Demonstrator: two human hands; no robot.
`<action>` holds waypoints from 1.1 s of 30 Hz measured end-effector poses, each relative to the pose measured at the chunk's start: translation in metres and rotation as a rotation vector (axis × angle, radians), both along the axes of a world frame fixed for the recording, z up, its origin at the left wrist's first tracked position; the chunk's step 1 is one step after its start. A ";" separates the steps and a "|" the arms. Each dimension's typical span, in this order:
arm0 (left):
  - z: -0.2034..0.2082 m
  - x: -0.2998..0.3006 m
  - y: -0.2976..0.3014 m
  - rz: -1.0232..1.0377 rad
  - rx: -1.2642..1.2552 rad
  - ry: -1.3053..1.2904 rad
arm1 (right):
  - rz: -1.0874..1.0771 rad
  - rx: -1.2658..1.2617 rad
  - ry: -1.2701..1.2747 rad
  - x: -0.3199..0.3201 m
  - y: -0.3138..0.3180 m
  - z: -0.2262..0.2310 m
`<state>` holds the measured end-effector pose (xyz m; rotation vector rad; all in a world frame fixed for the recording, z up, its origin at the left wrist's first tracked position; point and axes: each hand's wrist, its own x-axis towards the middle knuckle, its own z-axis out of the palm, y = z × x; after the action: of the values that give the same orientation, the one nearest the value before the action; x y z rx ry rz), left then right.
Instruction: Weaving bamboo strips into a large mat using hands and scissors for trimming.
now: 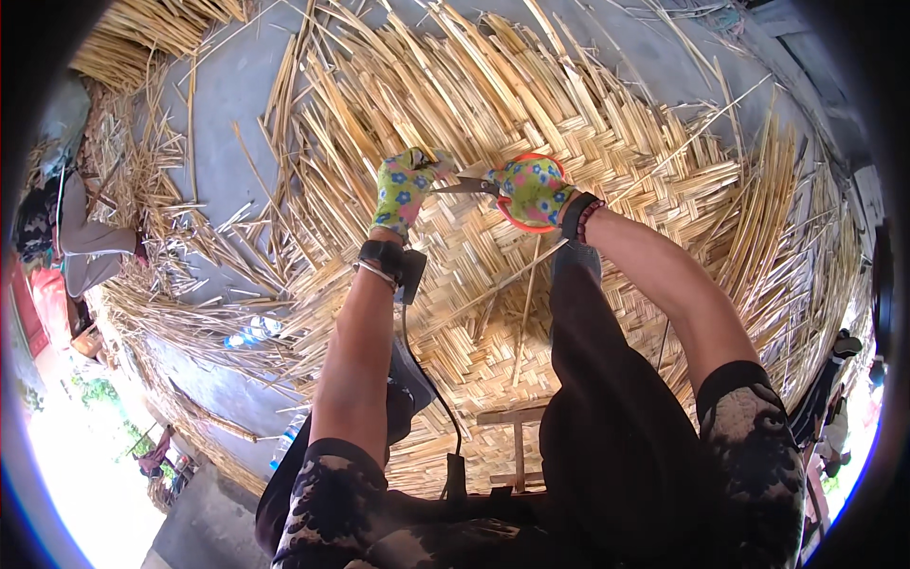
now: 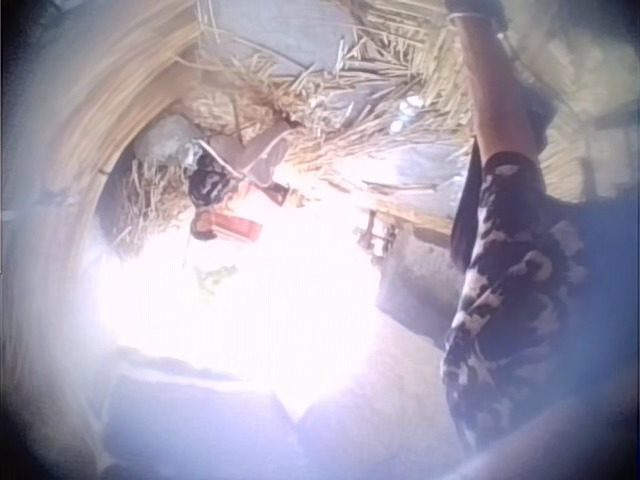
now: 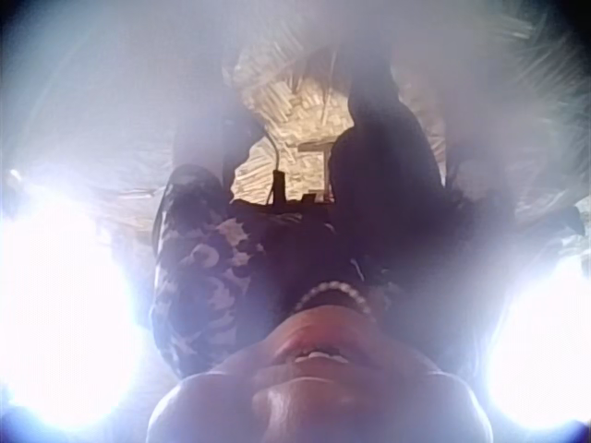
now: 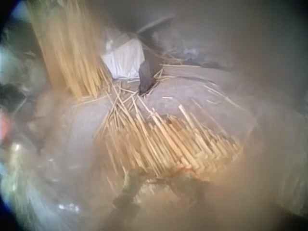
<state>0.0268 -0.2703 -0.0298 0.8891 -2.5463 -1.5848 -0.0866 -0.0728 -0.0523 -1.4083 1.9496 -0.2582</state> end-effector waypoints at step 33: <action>0.023 0.009 -0.002 0.303 0.323 0.165 | -0.014 -0.156 0.122 0.008 0.005 -0.053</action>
<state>0.0358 -0.2727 -0.0070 1.0562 -1.9681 -1.9029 -0.0791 -0.0682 -0.1050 -1.5431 2.0763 -0.3450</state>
